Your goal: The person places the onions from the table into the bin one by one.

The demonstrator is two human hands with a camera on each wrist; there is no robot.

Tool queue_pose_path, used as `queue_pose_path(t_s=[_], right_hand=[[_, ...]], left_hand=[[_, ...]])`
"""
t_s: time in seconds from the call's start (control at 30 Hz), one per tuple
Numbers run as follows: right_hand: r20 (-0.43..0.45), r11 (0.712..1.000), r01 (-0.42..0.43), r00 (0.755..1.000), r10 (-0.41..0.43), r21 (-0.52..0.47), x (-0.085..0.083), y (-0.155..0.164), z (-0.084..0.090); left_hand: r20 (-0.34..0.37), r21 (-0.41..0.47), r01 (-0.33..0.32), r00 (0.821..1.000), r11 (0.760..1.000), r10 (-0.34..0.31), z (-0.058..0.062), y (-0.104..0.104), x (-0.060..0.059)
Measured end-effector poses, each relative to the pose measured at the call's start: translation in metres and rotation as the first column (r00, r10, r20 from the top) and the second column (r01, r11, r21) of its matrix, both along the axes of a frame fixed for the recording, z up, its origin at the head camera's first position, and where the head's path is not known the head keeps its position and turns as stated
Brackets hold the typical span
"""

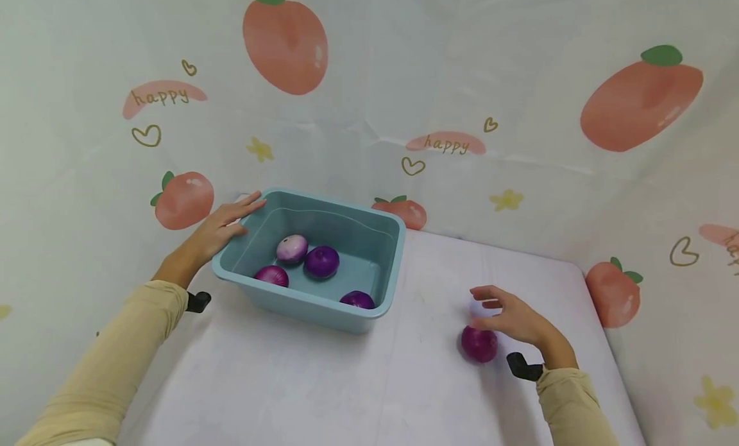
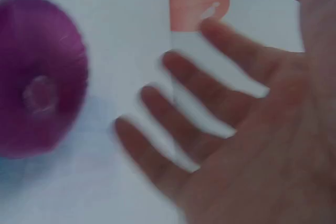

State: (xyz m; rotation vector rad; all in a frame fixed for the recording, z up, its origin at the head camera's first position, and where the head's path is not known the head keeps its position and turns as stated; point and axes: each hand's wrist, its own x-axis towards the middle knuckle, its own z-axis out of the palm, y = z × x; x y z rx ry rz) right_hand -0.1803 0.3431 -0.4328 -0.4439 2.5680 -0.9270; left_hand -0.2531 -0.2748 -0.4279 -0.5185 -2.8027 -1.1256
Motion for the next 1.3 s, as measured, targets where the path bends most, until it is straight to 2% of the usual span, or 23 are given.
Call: queue_pose_path(t_s=[0.2, 0.4, 0.53, 0.77, 1.1, 1.3], right_hand=[[0.107, 0.999, -0.041, 0.993, 0.04, 0.005, 0.006, 0.004, -0.021], [0.153, 0.998, -0.033, 0.988, 0.024, 0.054, 0.007, 0.002, -0.031], [0.154, 0.994, -0.026, 0.988, 0.009, 0.11, 0.005, -0.003, -0.04], [0.201, 0.998, 0.017, 0.979, -0.028, 0.058, -0.004, -0.016, -0.057], [0.189, 0.999, 0.024, 0.981, -0.032, 0.045, -0.006, -0.017, -0.061], [0.133, 0.998, 0.059, 0.989, -0.062, 0.027, -0.006, -0.022, -0.048]], left_hand=[[0.018, -0.007, -0.024, 1.0, 1.0, 0.025, -0.002, -0.001, 0.004], [0.026, -0.006, -0.037, 0.999, 0.999, 0.037, -0.003, -0.002, 0.006], [0.028, -0.003, -0.039, 0.999, 0.999, 0.039, 0.0, -0.004, 0.007], [0.026, -0.004, -0.042, 0.999, 0.999, 0.042, 0.001, -0.007, 0.007], [0.004, 0.007, -0.032, 0.999, 0.999, 0.032, -0.001, -0.006, 0.007], [0.037, -0.009, -0.03, 0.999, 0.999, 0.031, 0.001, -0.001, 0.003]])
